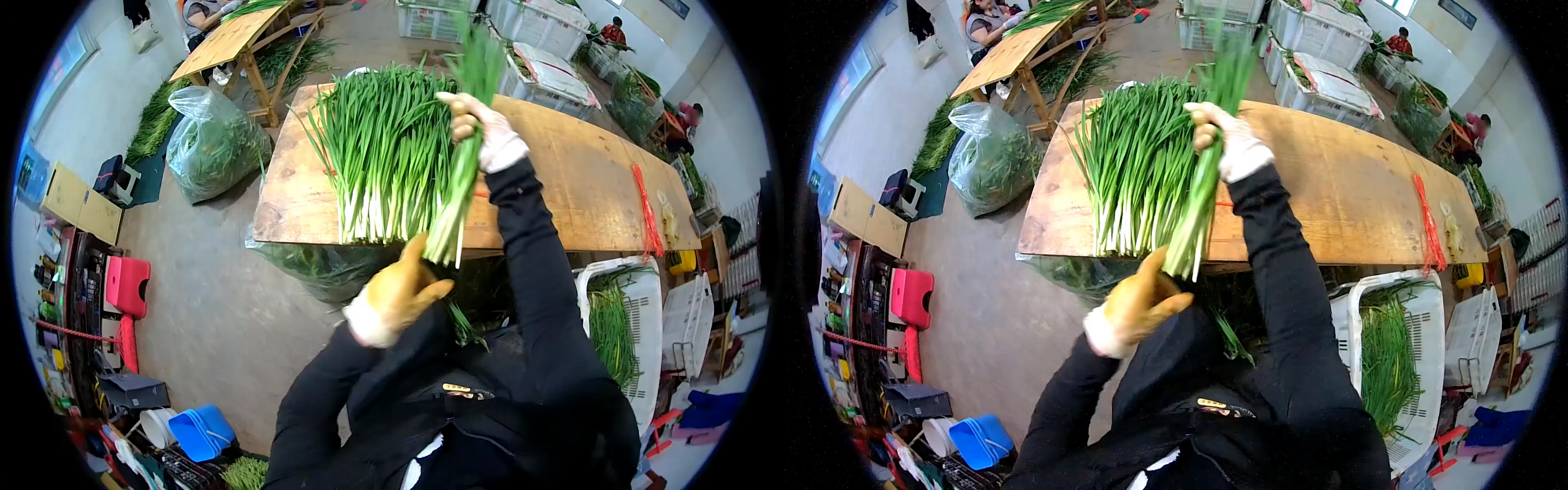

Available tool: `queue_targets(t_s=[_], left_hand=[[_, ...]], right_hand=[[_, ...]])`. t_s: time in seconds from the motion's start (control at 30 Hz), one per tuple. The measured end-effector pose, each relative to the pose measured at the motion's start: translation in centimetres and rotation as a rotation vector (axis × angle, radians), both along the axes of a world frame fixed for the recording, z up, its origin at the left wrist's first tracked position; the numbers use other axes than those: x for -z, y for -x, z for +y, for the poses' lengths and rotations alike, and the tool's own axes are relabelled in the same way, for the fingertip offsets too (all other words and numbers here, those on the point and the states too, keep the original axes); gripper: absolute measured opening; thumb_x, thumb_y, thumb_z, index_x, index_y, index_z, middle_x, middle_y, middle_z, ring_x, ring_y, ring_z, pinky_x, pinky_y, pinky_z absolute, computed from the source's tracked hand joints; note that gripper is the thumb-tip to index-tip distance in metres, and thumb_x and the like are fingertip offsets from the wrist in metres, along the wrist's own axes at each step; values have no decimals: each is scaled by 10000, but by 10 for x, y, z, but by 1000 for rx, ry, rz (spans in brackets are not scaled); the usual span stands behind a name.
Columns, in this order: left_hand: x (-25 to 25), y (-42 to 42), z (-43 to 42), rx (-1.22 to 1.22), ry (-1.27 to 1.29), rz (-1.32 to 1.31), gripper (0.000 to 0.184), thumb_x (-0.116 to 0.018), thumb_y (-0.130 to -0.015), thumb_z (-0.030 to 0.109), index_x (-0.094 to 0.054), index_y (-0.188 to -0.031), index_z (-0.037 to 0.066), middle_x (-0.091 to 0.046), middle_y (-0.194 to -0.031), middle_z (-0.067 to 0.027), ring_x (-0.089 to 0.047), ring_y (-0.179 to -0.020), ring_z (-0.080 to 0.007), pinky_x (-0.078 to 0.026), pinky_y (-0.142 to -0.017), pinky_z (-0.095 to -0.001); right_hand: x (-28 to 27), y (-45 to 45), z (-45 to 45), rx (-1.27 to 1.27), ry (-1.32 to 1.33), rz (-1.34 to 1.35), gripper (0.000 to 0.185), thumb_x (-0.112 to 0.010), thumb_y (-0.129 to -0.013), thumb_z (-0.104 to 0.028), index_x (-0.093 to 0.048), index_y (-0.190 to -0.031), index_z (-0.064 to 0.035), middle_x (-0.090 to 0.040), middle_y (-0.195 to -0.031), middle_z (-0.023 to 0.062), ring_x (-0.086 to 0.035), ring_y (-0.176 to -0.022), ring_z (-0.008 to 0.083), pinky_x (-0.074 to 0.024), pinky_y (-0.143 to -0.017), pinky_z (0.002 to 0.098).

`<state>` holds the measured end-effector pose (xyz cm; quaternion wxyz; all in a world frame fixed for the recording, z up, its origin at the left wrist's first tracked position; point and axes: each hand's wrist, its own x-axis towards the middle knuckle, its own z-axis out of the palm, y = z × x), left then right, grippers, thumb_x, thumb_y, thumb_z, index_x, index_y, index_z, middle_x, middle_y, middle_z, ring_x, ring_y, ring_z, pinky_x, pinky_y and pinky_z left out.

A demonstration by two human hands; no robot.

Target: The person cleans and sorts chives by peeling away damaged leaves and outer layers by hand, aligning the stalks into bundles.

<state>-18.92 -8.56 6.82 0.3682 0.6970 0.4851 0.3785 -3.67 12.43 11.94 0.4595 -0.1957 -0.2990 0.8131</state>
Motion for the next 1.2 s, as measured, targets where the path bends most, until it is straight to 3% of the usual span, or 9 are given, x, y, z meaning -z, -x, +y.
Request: queue_targets(t_s=[0.23,0.43,0.6,0.77,0.87,1.07,1.13,1.17,1.2], left_hand=[[-7,101,-15,-151,409,-416,289,-560,-814,111,-480,-1070,5,-569,-660,-49,-523,-582,-78,-433,-537,-203],[1,122,25,-255,191,-454,223,-516,-847,151,-534,-1008,-2,-550,-607,-16,-469,-521,-53,-383,-518,-169],[-6,103,72,-92,-131,-360,190,-520,-818,41,-550,-998,-13,-569,-747,-15,-523,-689,-74,-426,-638,-201],[-12,84,115,-37,-605,137,251,-589,-708,-20,-595,-943,70,-602,-850,-74,-564,-752,-204,-440,-668,-288],[-12,71,128,98,-851,380,355,-627,-635,32,-586,-970,139,-588,-887,-32,-552,-797,-217,-431,-697,-333],[11,49,134,368,-793,663,316,-535,-739,255,-552,-1035,145,-503,-1092,-18,-409,-1112,-192,-285,-965,-371],[16,50,136,384,-765,665,350,-524,-753,253,-525,-1082,136,-493,-1118,-28,-394,-1131,-194,-273,-973,-373],[19,49,136,376,-726,694,389,-504,-766,250,-478,-1136,132,-475,-1154,-37,-381,-1146,-198,-258,-981,-374],[19,49,135,367,-686,722,430,-483,-780,247,-430,-1190,129,-456,-1190,-46,-367,-1162,-202,-243,-989,-375]], right_hand=[[49,62,39,-12,45,-109,372,-468,-869,-168,-417,-1127,96,-417,-572,-40,-372,-472,41,-356,-462,178],[65,71,43,-64,33,-202,341,-472,-865,-159,-440,-1113,73,-460,-681,-45,-380,-497,1,-370,-456,138],[73,72,53,-91,1,-191,329,-461,-869,-151,-445,-1111,71,-464,-685,-42,-385,-497,5,-380,-455,143],[79,79,54,-36,-36,-212,328,-481,-854,-140,-450,-1098,78,-457,-670,-47,-384,-503,11,-374,-461,145],[86,86,53,39,-43,-263,192,-533,-797,-151,-574,-869,22,-533,-683,15,-446,-533,75,-393,-511,193],[76,97,50,117,-161,-472,249,-533,-801,-225,-596,-766,13,-592,-682,60,-519,-575,115,-417,-600,243],[72,90,56,167,-176,-396,341,-569,-773,-297,-576,-829,40,-595,-731,94,-518,-564,147,-423,-644,275],[70,82,66,240,-201,-670,448,-602,-732,-353,-536,-884,64,-574,-774,112,-513,-631,171,-420,-671,299],[64,72,68,269,-216,-747,563,-631,-725,-277,-368,-1071,81,-479,-1003,163,-450,-886,206,-378,-796,295]])
